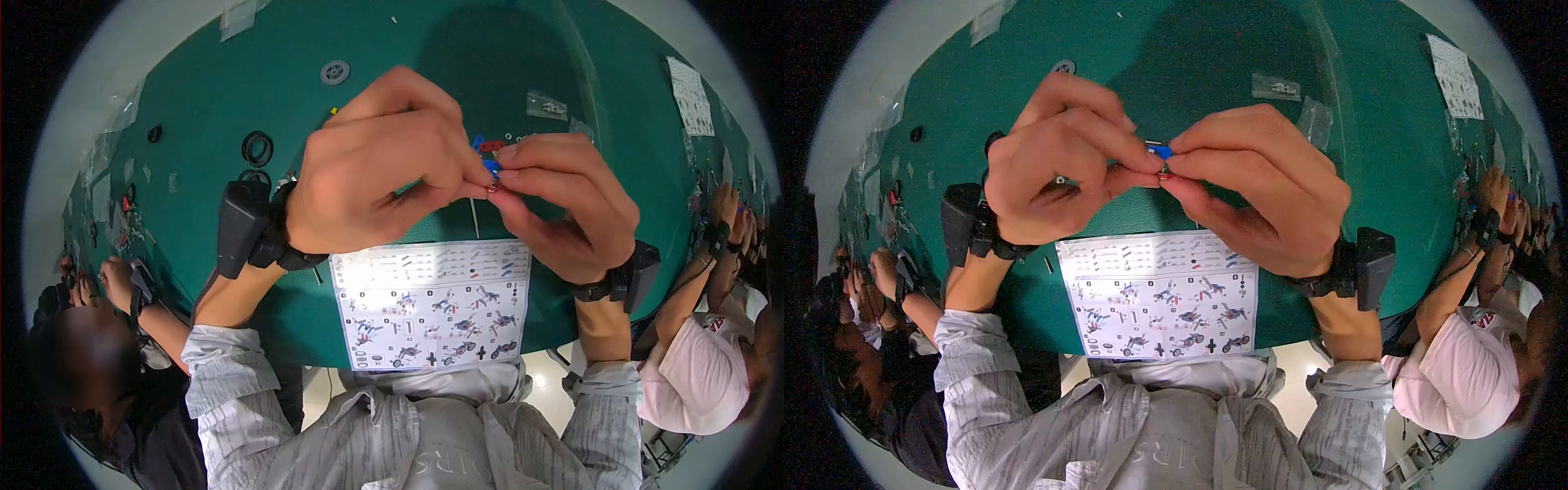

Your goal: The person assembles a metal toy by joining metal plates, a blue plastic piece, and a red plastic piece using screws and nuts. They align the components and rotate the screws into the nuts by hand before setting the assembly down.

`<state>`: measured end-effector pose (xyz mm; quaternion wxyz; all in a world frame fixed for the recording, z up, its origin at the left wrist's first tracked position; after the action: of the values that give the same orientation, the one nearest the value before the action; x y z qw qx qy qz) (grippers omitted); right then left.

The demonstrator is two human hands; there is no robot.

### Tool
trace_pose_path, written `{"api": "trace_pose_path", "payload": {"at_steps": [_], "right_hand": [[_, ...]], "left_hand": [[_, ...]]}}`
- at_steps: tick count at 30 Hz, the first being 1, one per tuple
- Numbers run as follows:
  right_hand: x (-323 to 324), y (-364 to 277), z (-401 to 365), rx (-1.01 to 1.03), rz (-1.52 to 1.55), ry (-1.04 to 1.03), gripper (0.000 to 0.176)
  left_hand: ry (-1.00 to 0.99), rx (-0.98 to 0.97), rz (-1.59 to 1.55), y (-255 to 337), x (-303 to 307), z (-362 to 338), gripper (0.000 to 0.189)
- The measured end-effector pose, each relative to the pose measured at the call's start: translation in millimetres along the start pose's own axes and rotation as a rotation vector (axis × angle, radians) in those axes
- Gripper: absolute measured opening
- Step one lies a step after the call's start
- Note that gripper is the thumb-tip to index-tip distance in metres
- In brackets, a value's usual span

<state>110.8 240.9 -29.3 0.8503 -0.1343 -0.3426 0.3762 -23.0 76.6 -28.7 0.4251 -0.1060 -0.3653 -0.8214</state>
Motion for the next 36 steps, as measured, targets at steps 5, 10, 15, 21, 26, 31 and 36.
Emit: {"api": "trace_pose_path", "payload": {"at_steps": [5, 10, 15, 21, 26, 31, 36], "right_hand": [[1.5, 1.1, 0.1, 0.019, -0.01, -0.023, 0.027], [2.5, 0.1, 1.1, 0.029, -0.008, -0.024, 0.026], [2.1, 0.8, 1.4, 0.044, -0.018, -0.033, 0.026], [0.4, -2.1, 1.7, 0.024, -0.029, -0.029, 0.027], [0.3, 0.0, 0.1, 0.029, -0.042, -0.02, 0.027], [-0.2, 0.1, -1.1, 0.04, -0.076, -0.004, 0.026], [-0.3, -5.5, -0.5, 0.066, -0.093, 0.014, 0.026]], "left_hand": [[-0.004, -0.021, 0.032, 0.4, -0.8, -1.4, 0.034], [0.021, -0.098, 0.067, -1.1, -4.9, -3.0, 0.032], [-0.005, -0.187, 0.167, 0.0, -6.2, -1.9, 0.031], [-0.001, -0.204, 0.178, 0.2, -9.9, -4.4, 0.032], [-0.007, -0.188, 0.167, -1.1, -9.8, -3.2, 0.035], [-0.019, -0.095, 0.04, -0.7, -9.9, -1.0, 0.041], [-0.02, -0.075, -0.031, -1.2, -4.3, 0.1, 0.043]]}}
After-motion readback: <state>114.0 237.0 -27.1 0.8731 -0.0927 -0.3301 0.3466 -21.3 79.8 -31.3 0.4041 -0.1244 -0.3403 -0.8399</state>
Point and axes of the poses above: each hand's wrist, its own z-axis towards the middle knuckle, its own x-axis out of the back of the hand, y = z × x, the point moved 2 cm from there along z, towards the middle knuckle, and after that the axes turned 3 degrees about y, right-handed, at the moved point
